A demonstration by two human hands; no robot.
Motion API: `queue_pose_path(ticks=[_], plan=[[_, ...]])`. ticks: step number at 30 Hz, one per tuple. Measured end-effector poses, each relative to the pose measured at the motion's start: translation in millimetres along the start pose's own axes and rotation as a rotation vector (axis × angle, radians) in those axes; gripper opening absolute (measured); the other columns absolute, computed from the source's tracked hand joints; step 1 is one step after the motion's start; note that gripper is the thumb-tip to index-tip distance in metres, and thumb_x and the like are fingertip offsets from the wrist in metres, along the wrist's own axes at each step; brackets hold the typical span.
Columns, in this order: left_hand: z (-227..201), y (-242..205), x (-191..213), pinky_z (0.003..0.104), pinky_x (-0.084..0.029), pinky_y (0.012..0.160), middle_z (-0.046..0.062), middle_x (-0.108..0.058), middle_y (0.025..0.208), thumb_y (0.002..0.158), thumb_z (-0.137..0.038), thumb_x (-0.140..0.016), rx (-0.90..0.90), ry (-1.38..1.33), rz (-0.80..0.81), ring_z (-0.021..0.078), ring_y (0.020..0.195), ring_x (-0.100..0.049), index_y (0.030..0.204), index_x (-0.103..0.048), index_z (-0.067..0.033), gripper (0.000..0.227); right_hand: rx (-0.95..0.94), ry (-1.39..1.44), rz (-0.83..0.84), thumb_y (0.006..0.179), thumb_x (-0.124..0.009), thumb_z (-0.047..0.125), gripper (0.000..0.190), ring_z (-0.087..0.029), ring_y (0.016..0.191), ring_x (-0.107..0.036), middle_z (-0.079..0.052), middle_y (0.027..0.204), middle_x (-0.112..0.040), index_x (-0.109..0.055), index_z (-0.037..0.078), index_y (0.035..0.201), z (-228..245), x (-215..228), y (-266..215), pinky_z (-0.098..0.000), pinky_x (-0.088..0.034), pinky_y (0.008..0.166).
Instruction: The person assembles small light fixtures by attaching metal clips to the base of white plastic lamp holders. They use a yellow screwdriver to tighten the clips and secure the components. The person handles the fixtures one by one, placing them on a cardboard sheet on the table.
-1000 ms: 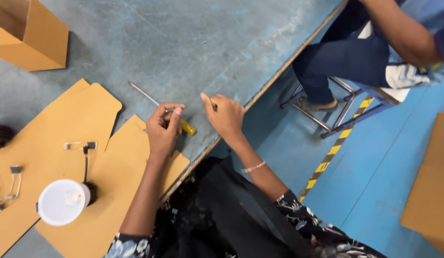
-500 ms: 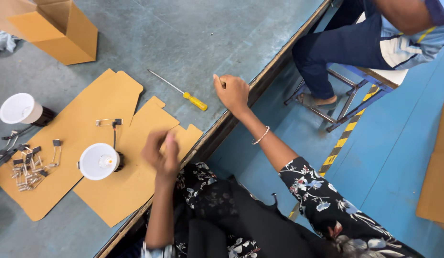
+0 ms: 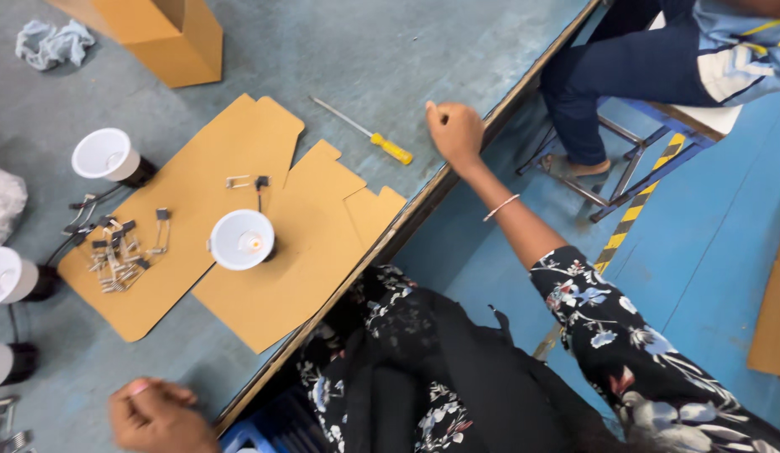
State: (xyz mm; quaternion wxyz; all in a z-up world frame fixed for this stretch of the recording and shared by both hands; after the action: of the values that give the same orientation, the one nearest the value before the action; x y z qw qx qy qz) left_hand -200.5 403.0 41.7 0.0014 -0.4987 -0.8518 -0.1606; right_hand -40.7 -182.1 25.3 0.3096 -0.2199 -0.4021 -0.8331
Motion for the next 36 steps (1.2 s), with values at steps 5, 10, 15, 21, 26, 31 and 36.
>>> queue_pose_path(ticks=[5, 10, 15, 21, 26, 31, 36], plan=[[-4.5, 1.7, -9.8, 0.024, -0.037, 0.052, 0.005, -0.052, 0.066, 0.117, -0.013, -0.051, 0.085, -0.007, 0.048, 0.0098, 0.056, -0.047, 0.094, -0.054, 0.0014, 0.027, 0.049, -0.029, -0.02, 0.097, -0.07, 0.032, 0.044, -0.041, 0.055, -0.054, -0.022, 0.063, -0.054, -0.062, 0.0, 0.068, -4.7, -2.2, 0.8, -0.048, -0.04, 0.051], [-0.9, 6.0, -12.1, 0.023, -0.037, 0.051, 0.003, -0.052, 0.066, 0.114, -0.014, -0.053, 0.106, -0.069, 0.104, 0.008, 0.056, -0.048, 0.094, -0.056, -0.0004, 0.024, 0.021, 0.04, -0.012, 0.099, -0.069, 0.028, 0.047, -0.034, 0.048, -0.043, -0.021, 0.06, -0.045, -0.054, -0.002, 0.067, -8.3, -1.2, 0.5, -0.0456, -0.035, 0.051], [2.0, 7.1, -12.8, 0.022, -0.036, 0.05, 0.003, -0.054, 0.065, 0.113, -0.015, -0.055, 0.104, -0.068, 0.122, 0.0072, 0.054, -0.047, 0.093, -0.058, -0.0009, 0.024, 0.042, 0.086, -0.019, 0.101, -0.07, 0.024, 0.048, -0.028, 0.047, -0.039, -0.018, 0.058, -0.039, -0.05, -0.003, 0.067, -10.7, 1.3, 2.5, -0.0429, -0.033, 0.05], [-1.1, 6.9, -11.0, 0.022, -0.037, 0.05, 0.002, -0.055, 0.065, 0.113, -0.017, -0.056, 0.102, -0.074, 0.118, 0.0058, 0.054, -0.047, 0.092, -0.059, -0.0016, 0.026, 0.076, 0.098, -0.05, 0.099, -0.07, 0.021, 0.047, -0.027, 0.044, -0.039, -0.017, 0.055, -0.04, -0.05, -0.002, 0.063, -8.9, 0.4, 3.7, -0.0422, -0.032, 0.049], [-0.9, 7.9, -9.8, 0.022, -0.037, 0.05, 0.002, -0.054, 0.065, 0.113, -0.018, -0.056, 0.099, -0.101, 0.126, 0.0061, 0.054, -0.047, 0.092, -0.059, -0.0014, 0.026, 0.094, 0.068, -0.075, 0.098, -0.071, 0.022, 0.046, -0.029, 0.045, -0.041, -0.018, 0.056, -0.042, -0.05, -0.002, 0.064, -20.9, -7.2, 4.5, -0.0429, -0.033, 0.049], [8.1, 9.0, -9.8, 0.024, -0.035, 0.046, 0.0, -0.052, 0.062, 0.11, -0.018, -0.059, 0.084, -0.083, 0.11, 0.0062, 0.051, -0.048, 0.088, -0.06, -0.0017, 0.027, 0.264, 0.004, -0.098, 0.102, -0.075, 0.024, 0.048, -0.034, 0.054, -0.044, -0.02, 0.064, -0.05, -0.053, -0.002, 0.067, -59.0, -29.5, 13.0, -0.0473, -0.034, 0.055], [2.4, 8.5, -11.9, 0.023, -0.036, 0.046, -0.003, -0.054, 0.06, 0.106, -0.019, -0.06, 0.081, -0.05, 0.119, 0.0033, 0.051, -0.05, 0.085, -0.063, -0.0035, 0.026, 0.185, 0.122, -0.085, 0.103, -0.073, 0.015, 0.045, -0.024, 0.058, -0.045, -0.013, 0.062, -0.053, -0.052, -0.002, 0.066, -35.9, -26.4, 15.1, -0.0429, -0.033, 0.059]])
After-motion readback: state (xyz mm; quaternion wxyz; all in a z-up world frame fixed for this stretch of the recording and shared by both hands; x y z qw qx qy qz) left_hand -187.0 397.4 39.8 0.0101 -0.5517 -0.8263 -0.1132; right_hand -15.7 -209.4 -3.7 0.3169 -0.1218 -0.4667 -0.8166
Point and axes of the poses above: each hand's wrist, its own y-axis towards the middle knuckle, its own x-axis out of the back of the hand, z = x × y, the point moved 4 cm from there along y, towards the middle knuckle
